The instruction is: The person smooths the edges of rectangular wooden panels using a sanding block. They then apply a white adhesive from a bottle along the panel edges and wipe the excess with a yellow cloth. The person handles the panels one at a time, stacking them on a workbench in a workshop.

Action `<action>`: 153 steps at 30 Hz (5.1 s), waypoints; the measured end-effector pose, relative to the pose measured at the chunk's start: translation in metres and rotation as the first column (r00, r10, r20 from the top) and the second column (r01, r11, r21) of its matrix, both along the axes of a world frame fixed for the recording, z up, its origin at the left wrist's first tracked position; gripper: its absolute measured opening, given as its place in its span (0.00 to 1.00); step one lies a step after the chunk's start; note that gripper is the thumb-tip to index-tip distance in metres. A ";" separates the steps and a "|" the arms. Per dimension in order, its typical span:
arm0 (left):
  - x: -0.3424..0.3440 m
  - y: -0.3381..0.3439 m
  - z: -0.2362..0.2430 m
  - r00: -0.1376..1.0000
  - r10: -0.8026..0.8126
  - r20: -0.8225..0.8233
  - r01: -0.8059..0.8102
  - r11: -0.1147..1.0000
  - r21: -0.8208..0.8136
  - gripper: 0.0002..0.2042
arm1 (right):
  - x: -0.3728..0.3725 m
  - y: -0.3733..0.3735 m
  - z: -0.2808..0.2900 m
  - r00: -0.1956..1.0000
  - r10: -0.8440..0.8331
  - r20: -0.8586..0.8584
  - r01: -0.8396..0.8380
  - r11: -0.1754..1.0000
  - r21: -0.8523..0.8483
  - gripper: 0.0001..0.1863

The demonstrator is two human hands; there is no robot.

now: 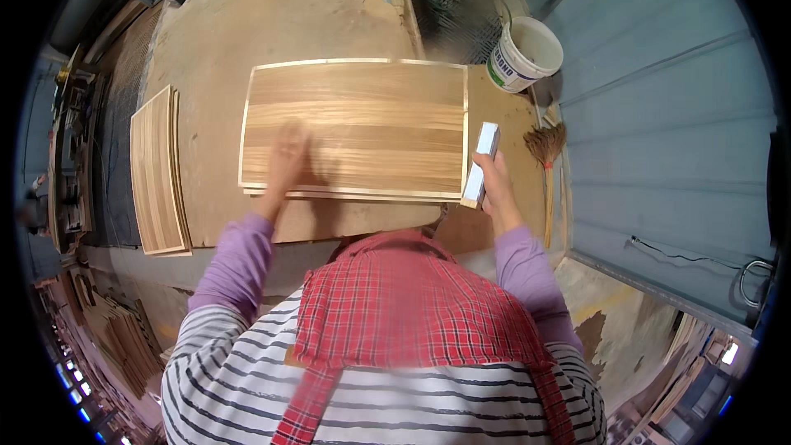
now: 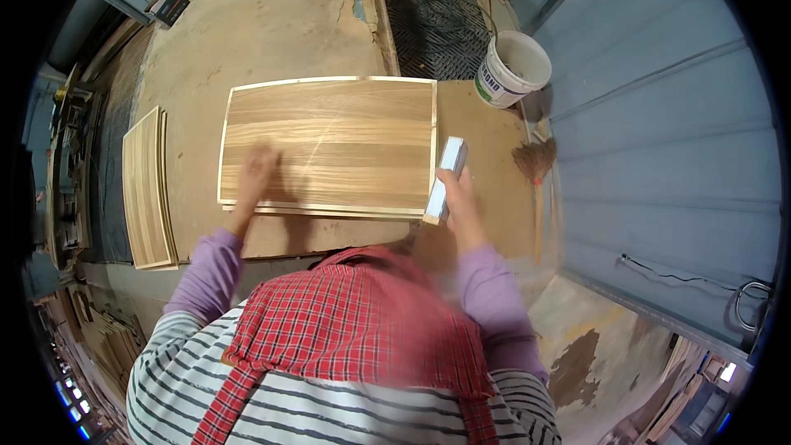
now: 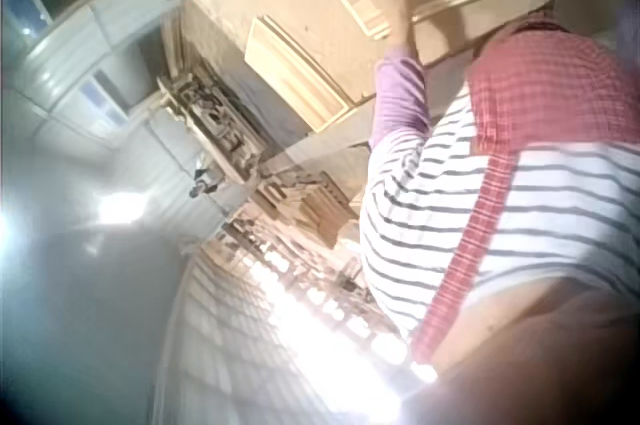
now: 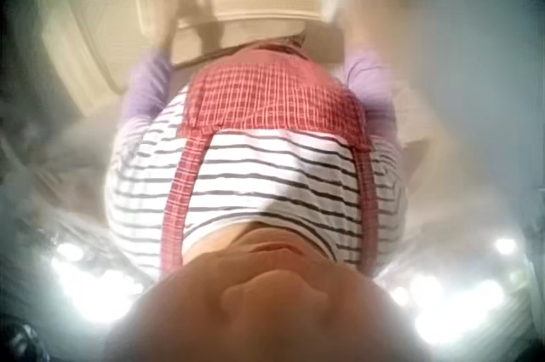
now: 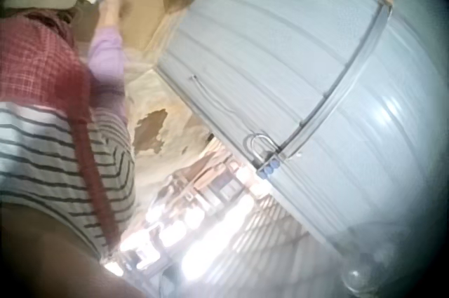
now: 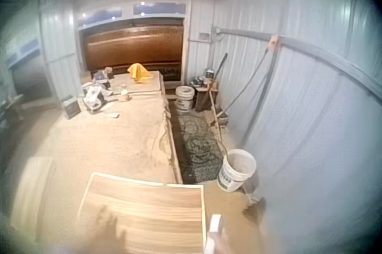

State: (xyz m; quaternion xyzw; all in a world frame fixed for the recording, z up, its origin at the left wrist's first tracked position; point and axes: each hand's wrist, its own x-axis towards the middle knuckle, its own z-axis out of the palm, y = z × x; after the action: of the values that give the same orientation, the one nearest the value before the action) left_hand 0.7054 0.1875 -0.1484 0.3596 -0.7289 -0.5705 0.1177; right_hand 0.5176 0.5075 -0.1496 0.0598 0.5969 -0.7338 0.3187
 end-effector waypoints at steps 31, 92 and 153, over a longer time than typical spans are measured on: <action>-0.051 -0.009 -0.050 0.972 -0.194 0.131 0.198 0.383 -0.902 0.24 | 0.009 0.022 -0.028 0.719 0.553 -0.420 -0.184 0.735 0.653 0.32; -0.175 0.056 -0.032 0.892 -0.169 0.420 0.441 0.529 -0.725 0.29 | 0.080 0.057 -0.018 0.655 0.643 -0.397 -0.065 0.571 0.818 0.33; -0.104 0.092 -0.015 0.358 -0.889 0.285 0.665 0.029 -0.746 0.17 | 0.071 0.050 -0.028 0.647 0.615 -0.450 -0.039 0.617 0.786 0.31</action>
State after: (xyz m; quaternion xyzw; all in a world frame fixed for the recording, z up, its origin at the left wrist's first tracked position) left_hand 0.6009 0.2798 -0.1631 -0.2735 -0.9399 -0.2035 0.0177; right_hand 0.5882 0.5578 -0.1777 -0.2170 0.9048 -0.3276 0.1638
